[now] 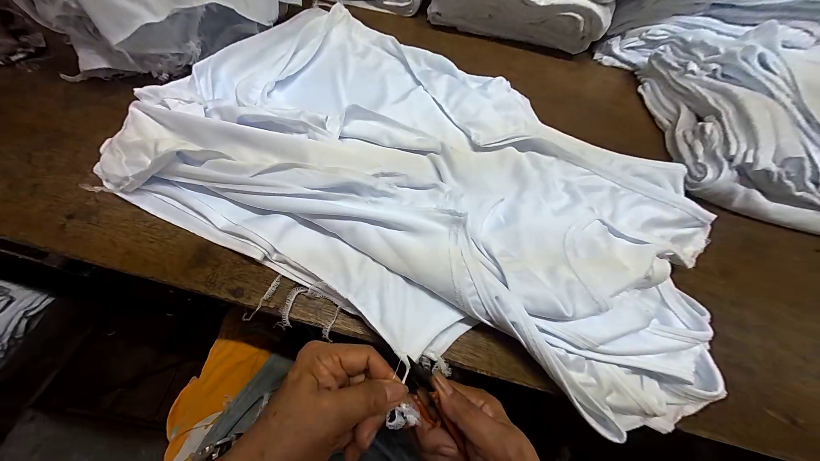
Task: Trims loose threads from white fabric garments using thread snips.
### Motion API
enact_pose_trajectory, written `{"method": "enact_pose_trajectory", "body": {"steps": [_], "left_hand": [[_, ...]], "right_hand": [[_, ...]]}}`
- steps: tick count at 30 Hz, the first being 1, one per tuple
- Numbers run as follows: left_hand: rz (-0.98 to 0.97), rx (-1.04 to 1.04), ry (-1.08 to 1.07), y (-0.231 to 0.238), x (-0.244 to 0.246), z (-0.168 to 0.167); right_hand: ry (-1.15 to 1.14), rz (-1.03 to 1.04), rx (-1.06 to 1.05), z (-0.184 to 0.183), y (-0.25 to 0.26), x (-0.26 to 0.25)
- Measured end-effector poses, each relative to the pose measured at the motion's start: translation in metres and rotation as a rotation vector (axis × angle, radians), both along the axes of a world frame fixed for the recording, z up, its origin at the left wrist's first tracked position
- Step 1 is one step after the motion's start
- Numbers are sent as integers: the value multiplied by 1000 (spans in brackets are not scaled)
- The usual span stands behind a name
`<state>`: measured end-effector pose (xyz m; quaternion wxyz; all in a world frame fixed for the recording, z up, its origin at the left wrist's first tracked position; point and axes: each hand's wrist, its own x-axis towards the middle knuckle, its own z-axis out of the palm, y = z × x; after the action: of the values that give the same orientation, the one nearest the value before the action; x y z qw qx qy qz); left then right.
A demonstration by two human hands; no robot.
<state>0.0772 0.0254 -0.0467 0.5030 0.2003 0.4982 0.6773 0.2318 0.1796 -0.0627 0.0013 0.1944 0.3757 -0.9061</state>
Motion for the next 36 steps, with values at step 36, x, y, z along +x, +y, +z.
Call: {"method": "enact_pose_trajectory", "body": {"steps": [36], "left_hand": [[146, -137, 101, 3, -74, 30]], "right_hand": [[128, -47, 1489, 50, 36, -24]]}}
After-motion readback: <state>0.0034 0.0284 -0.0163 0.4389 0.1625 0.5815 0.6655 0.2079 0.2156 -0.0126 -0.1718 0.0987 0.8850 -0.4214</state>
